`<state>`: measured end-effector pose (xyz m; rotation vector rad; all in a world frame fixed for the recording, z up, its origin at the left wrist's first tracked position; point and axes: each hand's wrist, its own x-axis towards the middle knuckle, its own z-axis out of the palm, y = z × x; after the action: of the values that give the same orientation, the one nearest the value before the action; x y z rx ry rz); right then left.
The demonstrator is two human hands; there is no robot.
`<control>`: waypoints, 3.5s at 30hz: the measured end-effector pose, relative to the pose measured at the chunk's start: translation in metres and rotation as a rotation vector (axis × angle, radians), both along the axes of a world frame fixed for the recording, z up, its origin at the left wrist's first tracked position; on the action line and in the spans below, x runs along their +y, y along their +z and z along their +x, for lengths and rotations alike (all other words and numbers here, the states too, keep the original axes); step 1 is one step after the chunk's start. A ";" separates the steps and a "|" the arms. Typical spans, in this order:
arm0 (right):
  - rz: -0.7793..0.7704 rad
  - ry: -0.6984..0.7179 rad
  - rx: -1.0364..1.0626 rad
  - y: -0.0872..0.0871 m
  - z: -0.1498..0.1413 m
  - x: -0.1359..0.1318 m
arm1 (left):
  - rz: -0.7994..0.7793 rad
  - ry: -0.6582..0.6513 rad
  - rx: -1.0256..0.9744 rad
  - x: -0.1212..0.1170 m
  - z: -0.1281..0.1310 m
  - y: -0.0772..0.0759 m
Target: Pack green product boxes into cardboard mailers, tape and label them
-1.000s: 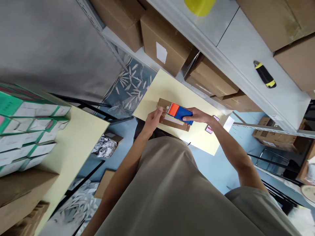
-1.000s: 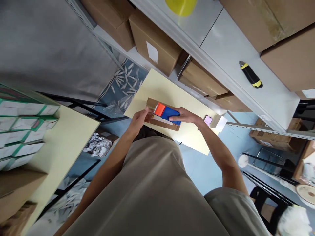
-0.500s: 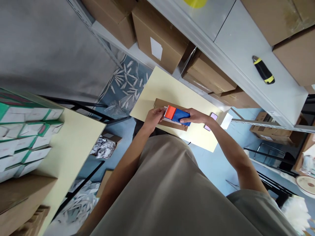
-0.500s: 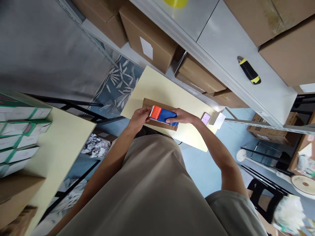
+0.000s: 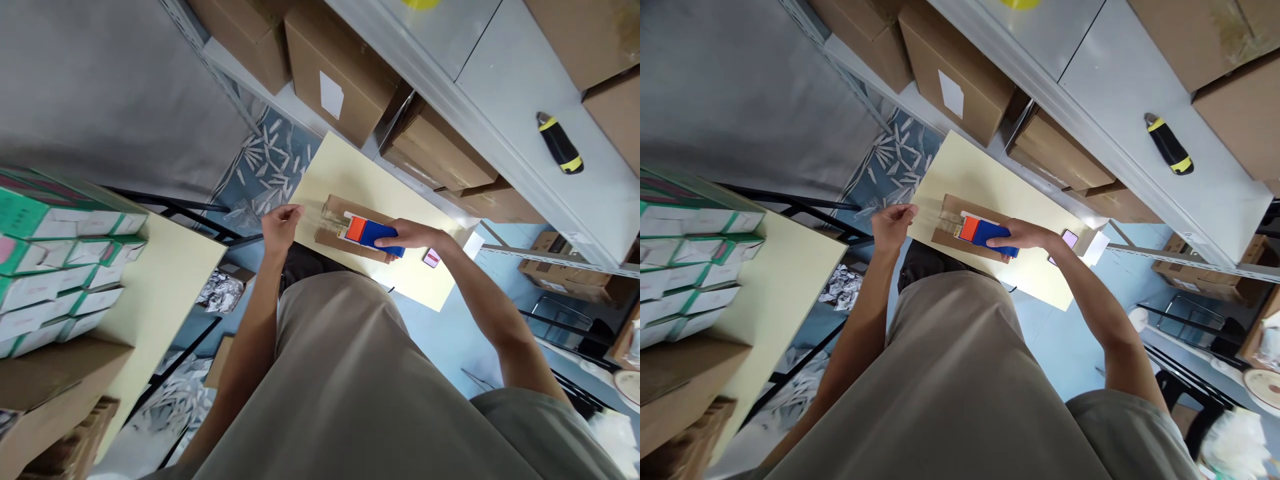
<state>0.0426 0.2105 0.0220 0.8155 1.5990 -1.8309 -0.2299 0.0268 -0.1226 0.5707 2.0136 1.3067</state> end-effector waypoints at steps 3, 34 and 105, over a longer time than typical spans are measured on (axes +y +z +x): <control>0.005 0.008 -0.020 0.002 0.001 0.003 | 0.015 -0.017 -0.063 0.000 -0.013 -0.013; 0.006 -0.117 0.005 -0.002 0.040 -0.007 | 0.059 -0.553 0.344 0.039 0.049 -0.019; 1.857 -0.448 -0.108 0.032 0.007 0.093 | 0.029 -0.458 0.560 0.034 0.062 0.000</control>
<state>0.0494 0.3038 0.0542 1.9521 2.9087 0.1400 -0.1676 0.0605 -0.1228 1.4434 2.1013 0.9593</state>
